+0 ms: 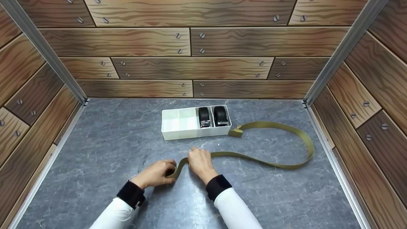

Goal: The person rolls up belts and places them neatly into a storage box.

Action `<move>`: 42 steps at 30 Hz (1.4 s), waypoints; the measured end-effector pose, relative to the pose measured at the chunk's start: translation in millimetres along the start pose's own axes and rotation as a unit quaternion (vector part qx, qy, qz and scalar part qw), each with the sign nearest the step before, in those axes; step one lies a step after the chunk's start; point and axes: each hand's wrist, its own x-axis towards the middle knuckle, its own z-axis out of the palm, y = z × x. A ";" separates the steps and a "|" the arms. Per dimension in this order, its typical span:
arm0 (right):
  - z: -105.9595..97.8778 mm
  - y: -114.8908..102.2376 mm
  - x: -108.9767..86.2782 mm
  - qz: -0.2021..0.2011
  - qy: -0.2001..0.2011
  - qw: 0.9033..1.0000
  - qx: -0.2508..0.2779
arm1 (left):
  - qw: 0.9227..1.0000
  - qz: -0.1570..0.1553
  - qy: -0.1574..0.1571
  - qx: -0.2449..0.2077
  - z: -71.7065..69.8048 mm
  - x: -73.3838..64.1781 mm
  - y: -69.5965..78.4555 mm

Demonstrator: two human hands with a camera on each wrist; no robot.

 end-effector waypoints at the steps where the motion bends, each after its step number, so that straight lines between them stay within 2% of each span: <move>1: -0.1 0.6 -0.4 -0.002 0.000 1.000 0.000 | 1.000 0.002 0.004 0.007 -0.1 0.1 -0.2; 7: -1.5 1.4 -3.5 -0.025 -0.011 1.000 0.000 | 0.997 -0.012 0.007 0.073 1.8 0.8 3.0; 11: -2.0 -3.7 -5.5 -0.095 -0.035 0.994 0.040 | 0.994 -0.024 0.017 0.103 4.3 1.6 6.0; 14: -2.2 -8.3 -6.8 -0.137 -0.052 0.986 0.078 | 0.994 -0.025 0.023 0.103 5.0 2.2 7.0; 16: -2.4 -10.4 -7.7 -0.139 -0.059 0.984 0.096 | 0.994 -0.031 0.023 0.098 4.7 2.2 7.3; 21: -1.9 -10.6 -9.7 -0.110 -0.075 0.981 0.140 | 0.994 -0.065 0.024 0.081 2.4 2.1 8.1; 25: -2.7 -8.5 -9.6 -0.099 -0.093 0.970 0.201 | 0.993 -0.074 0.037 0.081 0.9 1.8 8.3; 27: -3.9 -7.9 -8.9 -0.101 -0.101 0.966 0.214 | 0.993 -0.074 0.045 0.084 0.8 1.2 7.9; 30: -5.2 -8.3 -7.2 -0.110 -0.110 0.965 0.210 | 0.992 -0.074 0.055 0.084 0.8 -0.1 6.8; 35: -8.2 -11.6 -5.1 -0.145 -0.100 0.972 0.157 | 0.994 -0.063 0.063 0.067 -0.9 -4.3 4.5; 39: -9.6 -14.2 -4.3 -0.172 -0.088 0.975 0.113 | 0.998 -0.058 0.024 0.018 -7.4 -9.0 4.0; 42: -9.4 -14.4 -5.2 -0.180 -0.085 0.975 0.100 | 0.997 -0.071 -0.001 -0.018 -9.8 -10.6 4.1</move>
